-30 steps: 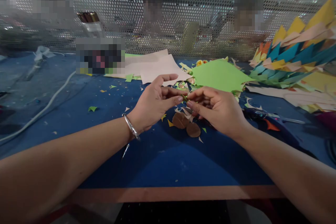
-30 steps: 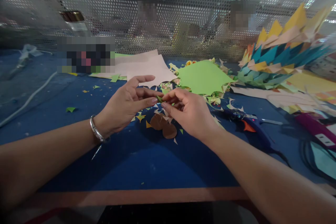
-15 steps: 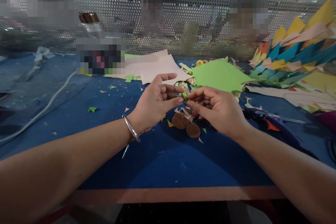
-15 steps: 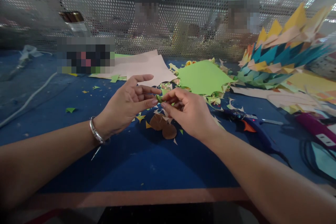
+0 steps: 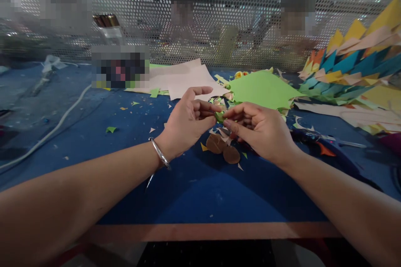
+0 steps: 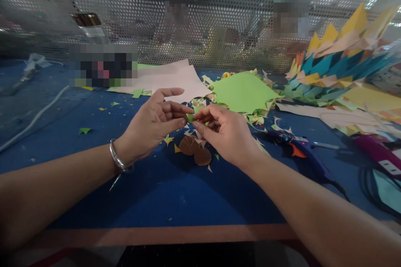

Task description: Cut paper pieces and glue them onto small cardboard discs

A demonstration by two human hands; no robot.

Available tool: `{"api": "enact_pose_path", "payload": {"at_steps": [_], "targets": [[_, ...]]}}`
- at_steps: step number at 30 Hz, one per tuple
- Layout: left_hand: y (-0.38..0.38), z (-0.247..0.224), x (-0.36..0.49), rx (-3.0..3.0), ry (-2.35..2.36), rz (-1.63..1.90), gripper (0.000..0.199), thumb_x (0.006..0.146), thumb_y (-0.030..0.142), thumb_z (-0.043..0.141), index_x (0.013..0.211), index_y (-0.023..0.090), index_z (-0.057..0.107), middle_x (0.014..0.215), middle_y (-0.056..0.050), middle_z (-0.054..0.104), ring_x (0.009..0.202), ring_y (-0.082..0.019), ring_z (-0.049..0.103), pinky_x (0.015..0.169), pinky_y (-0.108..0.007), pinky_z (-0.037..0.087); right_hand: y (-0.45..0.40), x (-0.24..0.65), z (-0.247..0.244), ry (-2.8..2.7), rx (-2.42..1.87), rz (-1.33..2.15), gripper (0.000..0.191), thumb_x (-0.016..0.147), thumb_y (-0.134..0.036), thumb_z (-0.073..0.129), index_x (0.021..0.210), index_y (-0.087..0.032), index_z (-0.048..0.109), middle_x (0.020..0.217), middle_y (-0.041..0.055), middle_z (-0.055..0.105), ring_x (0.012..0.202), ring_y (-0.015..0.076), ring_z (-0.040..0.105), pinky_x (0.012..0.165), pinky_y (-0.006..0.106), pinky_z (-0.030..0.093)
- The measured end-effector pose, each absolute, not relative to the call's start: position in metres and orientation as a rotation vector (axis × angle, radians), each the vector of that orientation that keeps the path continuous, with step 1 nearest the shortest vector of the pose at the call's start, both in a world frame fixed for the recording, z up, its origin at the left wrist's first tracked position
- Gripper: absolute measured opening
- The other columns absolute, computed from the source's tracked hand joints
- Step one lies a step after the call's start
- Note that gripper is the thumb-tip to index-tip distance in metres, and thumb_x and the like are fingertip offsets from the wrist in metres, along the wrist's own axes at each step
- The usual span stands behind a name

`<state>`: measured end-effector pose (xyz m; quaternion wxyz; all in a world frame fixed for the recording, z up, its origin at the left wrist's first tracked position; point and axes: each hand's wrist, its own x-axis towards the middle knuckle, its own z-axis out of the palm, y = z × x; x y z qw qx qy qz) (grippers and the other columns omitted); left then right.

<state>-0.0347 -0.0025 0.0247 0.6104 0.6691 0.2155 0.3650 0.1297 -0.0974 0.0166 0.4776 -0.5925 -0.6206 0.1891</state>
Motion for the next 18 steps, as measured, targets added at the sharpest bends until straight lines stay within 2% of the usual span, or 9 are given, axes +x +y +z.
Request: {"api": "enact_pose_path", "payload": {"at_steps": [6,13,18], "targets": [[-0.0023,0.0198,-0.032,1.645,0.55,0.869,0.052,0.075,0.009,0.066,0.122,0.016,0.045,0.093,-0.003,0.068,0.086,-0.015,0.066,0.077,-0.028,0.054,-0.0968,0.1286,0.0144,-1.538,-1.46,0.422,0.019,0.088,-0.034,0.071,0.097,-0.017,0.069,0.081,0.0032,0.069,0.067,0.0133,0.067,0.056,0.025,0.053],[0.0003,0.0161,-0.0313,1.717,0.545,0.885,0.049,0.077,0.008,0.065,0.12,0.02,0.044,0.091,-0.001,0.066,0.084,-0.014,0.066,0.077,-0.027,0.055,-0.0961,0.1276,0.0133,-1.551,-1.443,0.438,0.018,0.089,-0.032,0.071,0.099,-0.018,0.069,0.081,0.0027,0.07,0.065,0.0132,0.068,0.055,0.024,0.054],[-0.0006,0.016,-0.0303,1.741,0.599,0.839,0.044,0.081,0.007,0.06,0.12,0.018,0.045,0.088,-0.002,0.062,0.076,-0.014,0.065,0.066,-0.024,0.056,-0.0968,0.128,0.014,-1.544,-1.462,0.434,0.019,0.09,-0.034,0.07,0.101,-0.018,0.07,0.082,0.0026,0.071,0.061,0.0124,0.068,0.054,0.024,0.055]]}}
